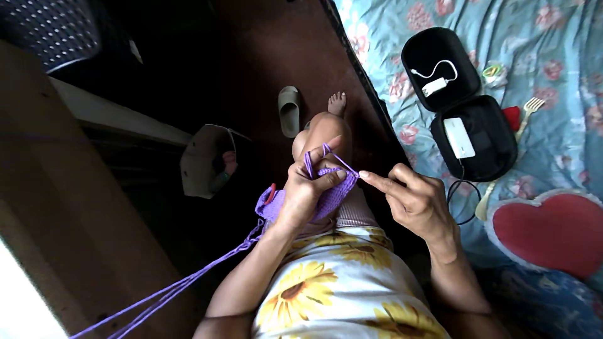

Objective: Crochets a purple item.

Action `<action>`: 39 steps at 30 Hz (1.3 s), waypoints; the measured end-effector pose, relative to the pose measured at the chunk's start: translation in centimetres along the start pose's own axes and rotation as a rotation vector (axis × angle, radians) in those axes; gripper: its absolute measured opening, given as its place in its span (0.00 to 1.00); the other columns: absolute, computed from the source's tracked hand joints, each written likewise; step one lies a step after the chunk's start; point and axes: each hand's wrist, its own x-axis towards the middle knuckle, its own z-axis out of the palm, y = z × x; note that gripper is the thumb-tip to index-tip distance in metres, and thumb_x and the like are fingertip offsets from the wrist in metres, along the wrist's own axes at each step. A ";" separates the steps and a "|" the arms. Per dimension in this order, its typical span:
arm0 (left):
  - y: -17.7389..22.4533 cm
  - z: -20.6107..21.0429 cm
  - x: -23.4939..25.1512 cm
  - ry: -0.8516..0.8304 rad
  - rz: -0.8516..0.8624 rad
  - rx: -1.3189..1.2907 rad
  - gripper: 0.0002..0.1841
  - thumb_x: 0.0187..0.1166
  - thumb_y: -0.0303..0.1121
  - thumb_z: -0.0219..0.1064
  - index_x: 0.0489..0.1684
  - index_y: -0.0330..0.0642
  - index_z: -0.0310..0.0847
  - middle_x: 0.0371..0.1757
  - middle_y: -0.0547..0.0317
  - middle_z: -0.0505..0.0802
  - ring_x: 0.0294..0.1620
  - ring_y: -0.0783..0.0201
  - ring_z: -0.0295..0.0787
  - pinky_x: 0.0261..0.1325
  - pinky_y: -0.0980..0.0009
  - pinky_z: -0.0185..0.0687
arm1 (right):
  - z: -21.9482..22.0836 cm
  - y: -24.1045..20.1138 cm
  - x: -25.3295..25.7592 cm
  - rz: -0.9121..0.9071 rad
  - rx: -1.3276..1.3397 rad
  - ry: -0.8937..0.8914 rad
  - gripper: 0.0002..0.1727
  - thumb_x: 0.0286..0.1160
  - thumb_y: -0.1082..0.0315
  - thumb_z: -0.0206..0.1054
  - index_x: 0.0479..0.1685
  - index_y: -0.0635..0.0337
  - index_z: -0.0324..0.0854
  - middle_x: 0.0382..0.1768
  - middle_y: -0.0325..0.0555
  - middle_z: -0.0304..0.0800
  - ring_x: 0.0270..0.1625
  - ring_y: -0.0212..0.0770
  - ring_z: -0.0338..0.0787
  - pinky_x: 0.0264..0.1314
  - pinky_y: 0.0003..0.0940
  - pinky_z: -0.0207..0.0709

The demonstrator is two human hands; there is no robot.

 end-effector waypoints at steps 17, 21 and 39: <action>-0.4 -0.4 -0.1 -0.045 -0.021 -0.060 0.29 0.72 0.16 0.67 0.77 0.40 0.78 0.33 0.61 0.94 0.28 0.73 0.89 0.35 0.77 0.87 | 0.5 -1.4 -0.3 0.029 -0.020 0.017 0.23 0.76 0.76 0.63 0.61 0.44 0.94 0.26 0.45 0.76 0.21 0.37 0.72 0.19 0.28 0.60; -0.4 -0.4 0.1 -0.055 -0.109 -0.170 0.28 0.72 0.16 0.64 0.76 0.41 0.78 0.27 0.63 0.92 0.24 0.74 0.87 0.33 0.77 0.87 | 0.8 -1.1 -0.4 0.056 0.081 0.015 0.22 0.75 0.76 0.62 0.61 0.45 0.94 0.26 0.45 0.77 0.21 0.34 0.73 0.19 0.27 0.61; -1.2 1.3 -1.7 0.010 0.208 -0.054 0.29 0.72 0.16 0.67 0.77 0.37 0.76 0.39 0.67 0.95 0.35 0.75 0.90 0.43 0.75 0.89 | 2.7 -2.8 -0.7 0.196 0.401 0.240 0.09 0.83 0.71 0.65 0.55 0.63 0.85 0.40 0.44 0.90 0.39 0.24 0.87 0.44 0.15 0.82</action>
